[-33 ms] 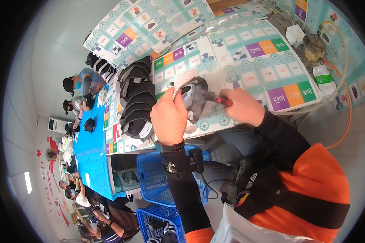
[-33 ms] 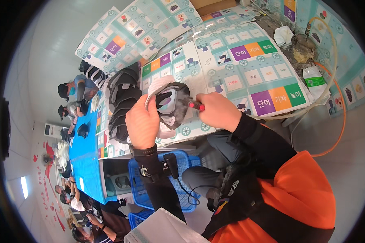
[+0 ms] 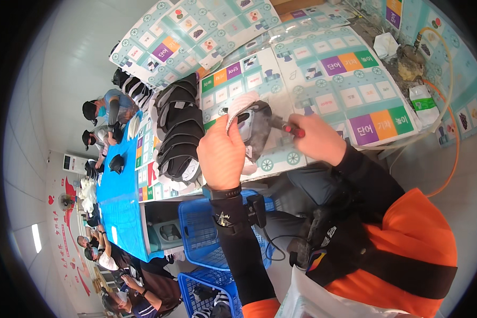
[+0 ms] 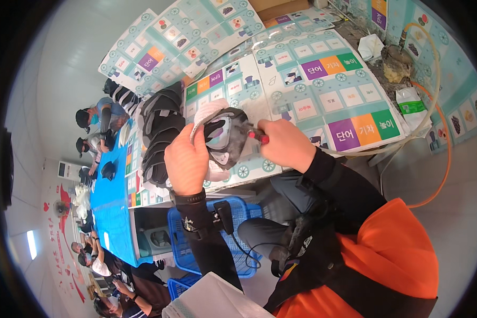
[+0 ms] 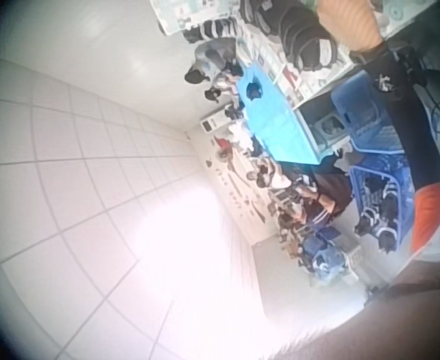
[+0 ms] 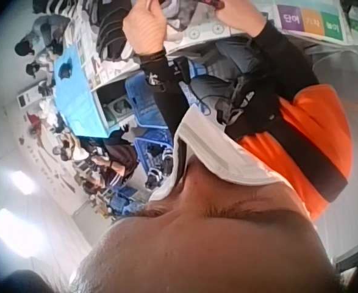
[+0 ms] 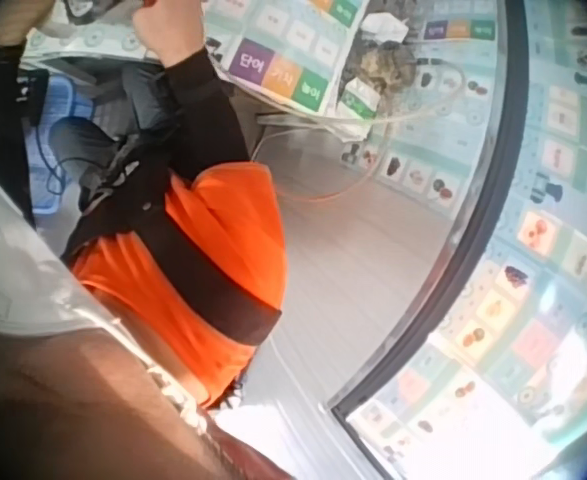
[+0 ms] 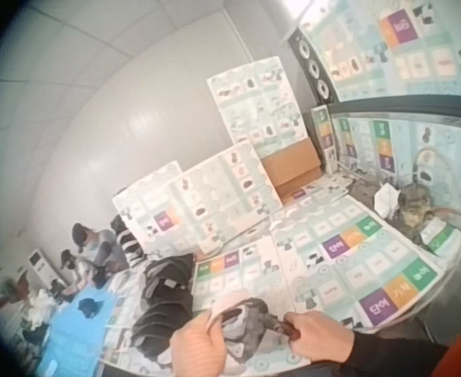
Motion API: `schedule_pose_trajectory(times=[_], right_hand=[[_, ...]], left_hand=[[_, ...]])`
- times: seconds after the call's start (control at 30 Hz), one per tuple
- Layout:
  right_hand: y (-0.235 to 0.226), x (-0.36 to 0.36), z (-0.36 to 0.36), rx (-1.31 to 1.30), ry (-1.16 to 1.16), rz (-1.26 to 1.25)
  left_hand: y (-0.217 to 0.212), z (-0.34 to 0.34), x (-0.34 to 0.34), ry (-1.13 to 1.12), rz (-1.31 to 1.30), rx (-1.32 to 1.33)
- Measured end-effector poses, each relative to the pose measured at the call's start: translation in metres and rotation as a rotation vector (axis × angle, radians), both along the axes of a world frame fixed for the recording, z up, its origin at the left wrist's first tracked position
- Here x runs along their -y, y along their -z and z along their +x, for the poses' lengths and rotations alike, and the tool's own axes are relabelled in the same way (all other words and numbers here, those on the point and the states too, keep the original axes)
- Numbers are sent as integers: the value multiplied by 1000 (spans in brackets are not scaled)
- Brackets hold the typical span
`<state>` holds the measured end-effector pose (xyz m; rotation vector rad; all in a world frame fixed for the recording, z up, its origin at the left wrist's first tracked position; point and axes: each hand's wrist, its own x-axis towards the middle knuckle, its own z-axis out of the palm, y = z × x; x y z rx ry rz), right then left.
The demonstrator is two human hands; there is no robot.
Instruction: The person takes shoe components from a blue crate, uses a small hand tool to trim excess material from the edges of the components, and then places the trimmed components onto a stack on the table.
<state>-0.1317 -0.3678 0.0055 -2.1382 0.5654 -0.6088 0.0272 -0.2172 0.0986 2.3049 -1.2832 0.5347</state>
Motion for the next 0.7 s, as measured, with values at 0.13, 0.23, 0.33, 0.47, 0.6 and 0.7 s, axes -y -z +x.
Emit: schedule_pose_trajectory(times=[0.13,0.23,0.33,0.47,0.6,0.7], right_hand=[[-1,5,-6,-68,-6,12],[0,2,-7,-72,-22,-44],[-7,2,-12,17,78,17],[3,3,-13,1,28,-53],[0,5,-13,16,104,-13],[3,2,-13,-19,52,-14]], left_hand=[[-1,-6,3,-29,4,-29],[-1,-3,0,-19,15,-24],[0,-5,-1,-28,5,-30],[0,-7,4,-11,28,-49],[-1,-8,4,-31,28,-54],[-2,-6,3,-30,29,-52]])
